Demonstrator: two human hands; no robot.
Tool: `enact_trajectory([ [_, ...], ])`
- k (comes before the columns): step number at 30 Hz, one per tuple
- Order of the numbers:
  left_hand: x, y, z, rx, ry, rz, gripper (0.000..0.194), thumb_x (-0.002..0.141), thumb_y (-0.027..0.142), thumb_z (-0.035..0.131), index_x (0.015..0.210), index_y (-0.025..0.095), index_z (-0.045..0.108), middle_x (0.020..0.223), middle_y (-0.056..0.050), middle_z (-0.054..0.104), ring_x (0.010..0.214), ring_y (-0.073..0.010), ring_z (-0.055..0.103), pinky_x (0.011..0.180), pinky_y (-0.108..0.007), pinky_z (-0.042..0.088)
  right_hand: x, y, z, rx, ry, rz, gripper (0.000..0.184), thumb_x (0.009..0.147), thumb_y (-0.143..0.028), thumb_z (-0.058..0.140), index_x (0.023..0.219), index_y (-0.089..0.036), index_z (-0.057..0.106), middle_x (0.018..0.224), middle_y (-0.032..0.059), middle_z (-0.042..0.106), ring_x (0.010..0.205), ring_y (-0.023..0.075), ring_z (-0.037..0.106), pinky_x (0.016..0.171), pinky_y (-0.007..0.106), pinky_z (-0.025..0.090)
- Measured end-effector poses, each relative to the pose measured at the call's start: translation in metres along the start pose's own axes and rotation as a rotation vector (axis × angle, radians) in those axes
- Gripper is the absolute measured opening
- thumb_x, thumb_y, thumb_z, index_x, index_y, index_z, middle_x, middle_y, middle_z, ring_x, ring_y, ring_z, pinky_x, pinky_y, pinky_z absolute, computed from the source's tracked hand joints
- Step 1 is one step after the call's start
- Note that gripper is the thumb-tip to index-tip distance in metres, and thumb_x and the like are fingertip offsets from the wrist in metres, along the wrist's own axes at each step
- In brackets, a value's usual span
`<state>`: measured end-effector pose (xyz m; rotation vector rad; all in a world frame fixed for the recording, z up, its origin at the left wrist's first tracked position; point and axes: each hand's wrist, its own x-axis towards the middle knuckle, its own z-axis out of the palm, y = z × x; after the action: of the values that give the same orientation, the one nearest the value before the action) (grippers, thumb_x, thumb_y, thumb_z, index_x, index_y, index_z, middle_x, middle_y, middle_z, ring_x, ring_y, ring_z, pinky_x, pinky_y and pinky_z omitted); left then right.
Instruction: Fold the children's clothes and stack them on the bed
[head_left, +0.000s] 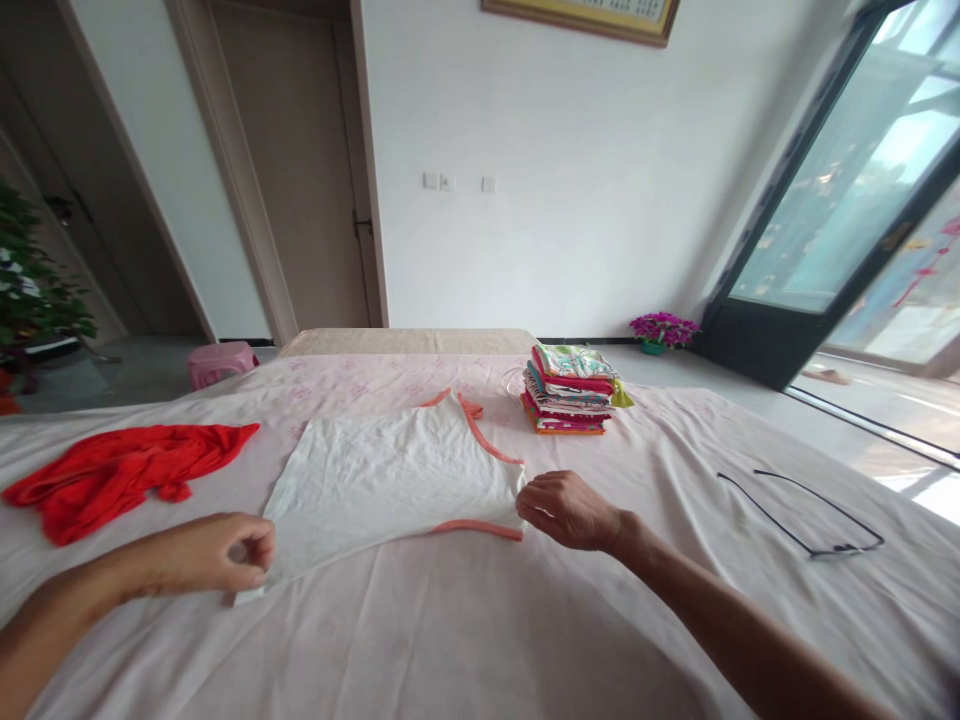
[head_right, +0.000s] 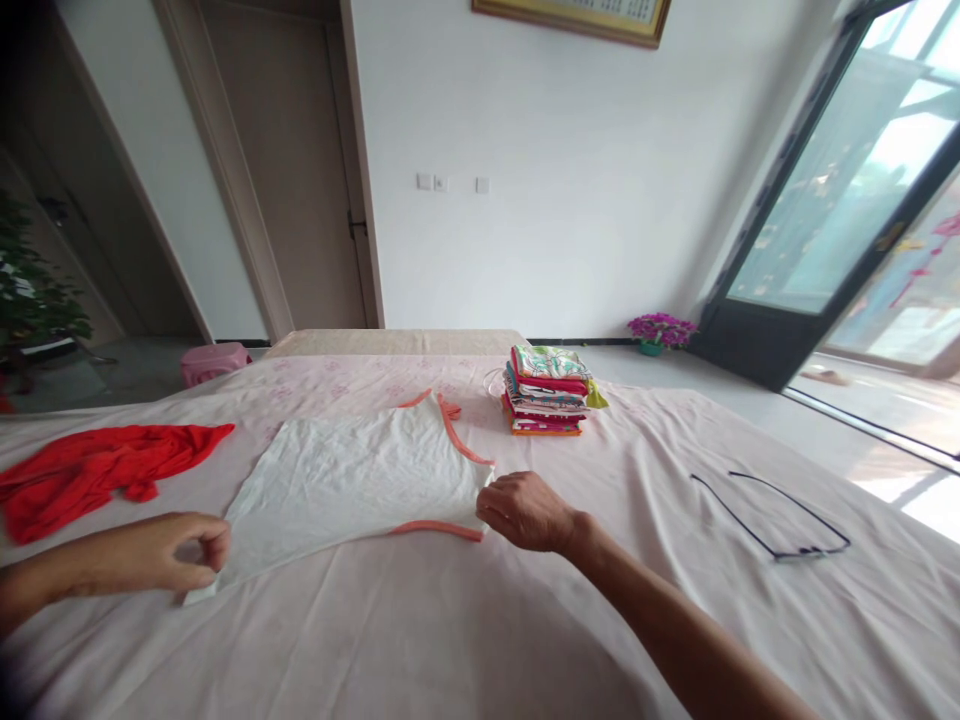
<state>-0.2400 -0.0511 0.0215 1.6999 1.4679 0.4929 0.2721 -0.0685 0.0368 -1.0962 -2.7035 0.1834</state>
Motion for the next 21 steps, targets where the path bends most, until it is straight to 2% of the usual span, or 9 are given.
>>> enact_trajectory([
  [1,0.005,0.009,0.0,0.05,-0.122,0.0,0.015,0.051,0.036,0.075,0.054,0.024,0.065,0.06,0.0,0.066,0.062,-0.0236,0.06,0.057,-0.028,0.044,0.007,-0.002,-0.003,-0.006,0.024,0.025,0.035,0.102,-0.035,0.038,0.081,-0.022,0.062,0.076,0.0048,0.064,0.07,0.0169,0.056,0.07,0.029,0.037],
  [2,0.011,0.018,0.003,0.077,-0.146,0.026,0.018,0.055,0.038,0.075,0.056,0.023,0.066,0.062,0.0,0.066,0.064,-0.0232,0.061,0.058,-0.027,0.043,0.016,-0.005,-0.005,-0.004,0.061,0.061,0.036,0.102,-0.035,0.037,0.081,-0.022,0.063,0.076,0.005,0.065,0.07,0.0169,0.056,0.069,0.029,0.037],
  [5,0.043,0.046,0.028,0.136,0.108,0.154,0.021,0.071,0.044,0.067,0.07,0.023,0.07,0.072,-0.001,0.069,0.074,-0.0235,0.064,0.067,-0.028,0.046,0.055,-0.019,0.0,0.059,0.187,0.174,0.034,0.103,-0.032,0.035,0.093,-0.022,0.066,0.087,0.0068,0.068,0.08,0.0187,0.061,0.074,0.029,0.04],
  [8,0.08,0.067,0.074,0.204,0.311,0.288,0.023,0.082,0.036,0.056,0.093,0.023,0.071,0.101,-0.007,0.073,0.1,-0.0258,0.066,0.091,-0.033,0.047,0.101,-0.037,0.024,0.101,0.219,0.172,0.034,0.102,-0.029,0.035,0.121,-0.019,0.062,0.117,0.0118,0.067,0.105,0.0219,0.062,0.09,0.032,0.043],
  [11,0.106,0.077,0.121,0.357,0.353,0.359,0.032,0.089,0.028,0.048,0.115,0.018,0.065,0.123,-0.013,0.067,0.119,-0.0234,0.06,0.102,-0.033,0.043,0.136,-0.05,0.062,0.07,0.17,0.141,0.043,0.101,-0.029,0.039,0.14,-0.013,0.048,0.142,0.0156,0.053,0.134,0.0237,0.046,0.107,0.036,0.038],
  [12,0.112,0.077,0.134,0.418,0.371,0.359,0.035,0.091,0.023,0.045,0.12,0.016,0.062,0.127,-0.014,0.065,0.123,-0.0221,0.057,0.106,-0.033,0.041,0.143,-0.052,0.075,0.043,0.149,0.167,0.046,0.101,-0.03,0.039,0.143,-0.014,0.045,0.148,0.0154,0.047,0.14,0.0243,0.04,0.111,0.039,0.035],
  [14,0.119,0.073,0.15,0.487,0.397,0.336,0.039,0.092,0.021,0.045,0.128,0.013,0.058,0.138,-0.017,0.058,0.135,-0.0247,0.048,0.113,-0.04,0.034,0.15,-0.049,0.095,-0.011,0.083,0.239,0.052,0.102,-0.035,0.037,0.149,-0.013,0.039,0.156,0.0159,0.037,0.145,0.0258,0.031,0.116,0.045,0.029],
  [17,0.121,0.058,0.154,0.652,0.399,0.267,0.048,0.095,0.035,0.047,0.14,0.018,0.051,0.153,-0.017,0.043,0.145,-0.0298,0.034,0.118,-0.05,0.024,0.144,-0.033,0.108,-0.083,0.019,0.301,0.061,0.103,-0.044,0.032,0.153,-0.01,0.032,0.161,0.0154,0.026,0.15,0.0269,0.02,0.121,0.047,0.018],
  [21,0.119,0.03,0.129,0.832,0.381,0.156,0.058,0.097,0.052,0.038,0.149,0.025,0.042,0.159,-0.013,0.035,0.147,-0.0309,0.028,0.118,-0.051,0.022,0.124,0.002,0.097,-0.134,-0.054,0.388,0.068,0.103,-0.05,0.023,0.156,-0.008,0.024,0.163,0.0129,0.016,0.151,0.025,0.012,0.123,0.044,0.011],
])
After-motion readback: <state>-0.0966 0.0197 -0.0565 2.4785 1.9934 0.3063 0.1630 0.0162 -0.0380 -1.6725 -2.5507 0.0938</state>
